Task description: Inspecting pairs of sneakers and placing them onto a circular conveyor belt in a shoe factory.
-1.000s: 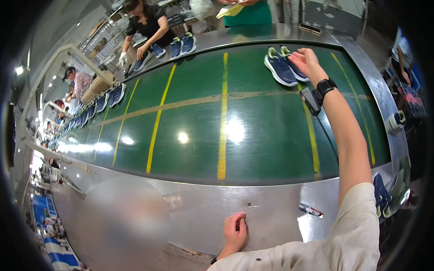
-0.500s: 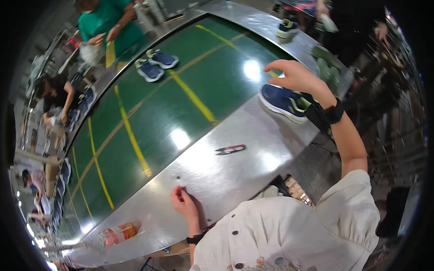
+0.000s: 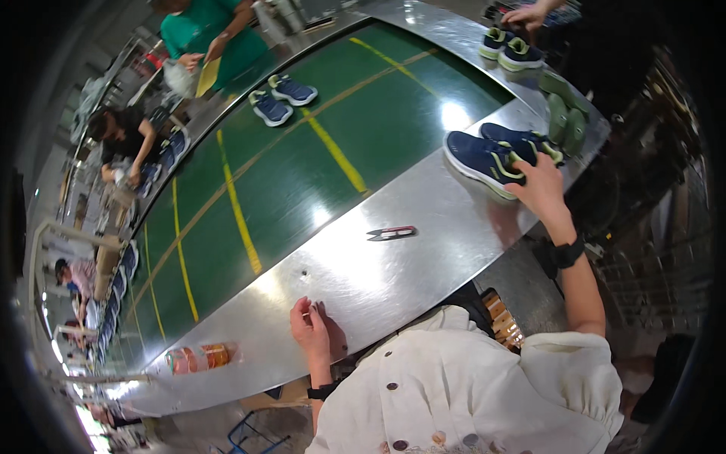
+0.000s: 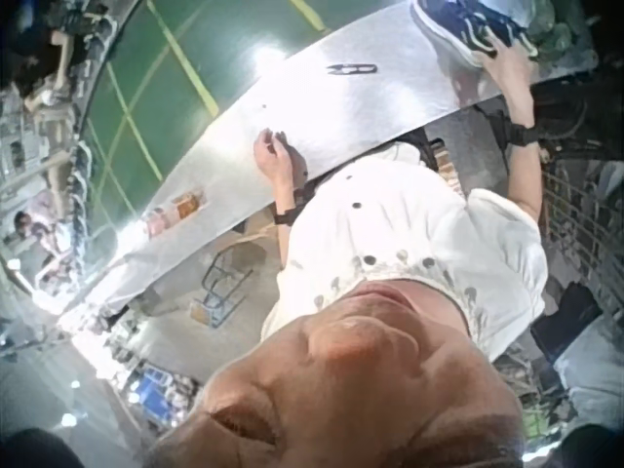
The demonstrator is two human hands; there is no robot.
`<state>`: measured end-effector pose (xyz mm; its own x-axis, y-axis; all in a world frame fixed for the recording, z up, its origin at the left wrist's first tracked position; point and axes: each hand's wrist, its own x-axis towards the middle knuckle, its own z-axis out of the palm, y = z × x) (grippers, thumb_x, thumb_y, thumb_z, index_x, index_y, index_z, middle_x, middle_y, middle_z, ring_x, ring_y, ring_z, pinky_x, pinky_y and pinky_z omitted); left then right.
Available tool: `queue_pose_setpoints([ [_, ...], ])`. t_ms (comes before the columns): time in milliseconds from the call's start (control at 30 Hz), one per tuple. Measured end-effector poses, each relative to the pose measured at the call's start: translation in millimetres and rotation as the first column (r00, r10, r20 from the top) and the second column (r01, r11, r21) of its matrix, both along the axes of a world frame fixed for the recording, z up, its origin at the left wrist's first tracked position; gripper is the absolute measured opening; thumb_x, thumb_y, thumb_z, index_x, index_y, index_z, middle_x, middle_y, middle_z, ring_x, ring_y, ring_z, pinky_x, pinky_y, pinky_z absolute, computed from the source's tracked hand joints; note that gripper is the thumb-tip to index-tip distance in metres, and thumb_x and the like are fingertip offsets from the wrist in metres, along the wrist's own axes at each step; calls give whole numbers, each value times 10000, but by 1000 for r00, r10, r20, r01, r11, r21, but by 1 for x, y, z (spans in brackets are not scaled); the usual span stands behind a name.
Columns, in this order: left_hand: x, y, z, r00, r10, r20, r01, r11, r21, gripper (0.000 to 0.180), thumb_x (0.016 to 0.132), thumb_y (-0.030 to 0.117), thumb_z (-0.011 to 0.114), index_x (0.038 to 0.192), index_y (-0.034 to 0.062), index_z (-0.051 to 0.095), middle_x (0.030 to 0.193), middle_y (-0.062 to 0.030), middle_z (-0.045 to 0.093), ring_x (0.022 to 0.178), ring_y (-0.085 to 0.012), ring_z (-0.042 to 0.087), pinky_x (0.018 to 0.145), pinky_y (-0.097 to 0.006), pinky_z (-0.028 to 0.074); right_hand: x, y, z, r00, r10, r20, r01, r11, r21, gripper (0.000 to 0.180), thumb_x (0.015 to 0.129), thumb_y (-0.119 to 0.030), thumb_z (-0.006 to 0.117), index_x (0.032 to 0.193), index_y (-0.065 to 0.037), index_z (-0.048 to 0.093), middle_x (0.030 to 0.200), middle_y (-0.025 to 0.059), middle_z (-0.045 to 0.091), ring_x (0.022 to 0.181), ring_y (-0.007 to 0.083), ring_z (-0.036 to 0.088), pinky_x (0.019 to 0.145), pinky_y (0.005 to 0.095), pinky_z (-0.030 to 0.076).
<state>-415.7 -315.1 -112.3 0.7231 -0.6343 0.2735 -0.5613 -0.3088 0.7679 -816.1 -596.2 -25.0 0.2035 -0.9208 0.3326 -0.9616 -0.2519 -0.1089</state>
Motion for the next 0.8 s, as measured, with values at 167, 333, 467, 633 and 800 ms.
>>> queue_pose_setpoints([
  [167, -1, 9, 10, 999, -23, 35, 22, 1000, 20, 223, 846, -5, 551, 1062, 20, 602, 959, -124, 637, 841, -266, 608, 764, -346, 489, 2, -18, 10, 997, -60, 40, 50, 972, 228, 364, 621, -337, 798, 829, -62, 682, 803, 134, 571, 829, 317, 577, 711, 405, 465],
  [333, -13, -15, 28, 968, -61, -243, 45, 996, -71, 251, 861, 22, 561, 1110, 16, 586, 1044, -123, 631, 943, -220, 614, 782, -323, 495, 60, -15, 32, 943, 138, 304, -210, 953, 219, 401, 664, -390, 760, 794, -24, 656, 797, 165, 639, 720, 330, 612, 627, 402, 457],
  [467, -33, -51, 41, 949, -183, -256, 114, 958, -264, 520, 890, 133, 596, 1354, 11, 394, 1383, -170, 414, 1251, -285, 436, 972, -376, 412, 158, 30, 31, 771, 505, 389, -553, 833, 16, 361, 646, -312, 781, 761, -19, 605, 753, 113, 567, 687, 298, 584, 600, 380, 457],
  [633, -40, -53, 52, 981, -46, -188, 28, 995, -98, 732, 862, 287, 623, 1424, -6, 257, 1493, -301, 151, 1410, -399, 114, 1135, -458, 104, 246, 121, 20, 551, 727, 411, -811, 582, 59, 314, 649, -294, 781, 772, -67, 602, 795, 106, 557, 759, 318, 590, 628, 410, 478],
  [800, -16, -12, 47, 725, -149, -673, -59, 959, -276, 797, 763, 36, 604, 1444, 1, 191, 1415, -209, 327, 1306, -262, 354, 1081, -345, 277, 246, 152, 18, 458, 731, 506, -888, 347, 301, 259, 714, -236, 743, 874, -62, 637, 858, 121, 596, 787, 322, 612, 654, 413, 488],
])
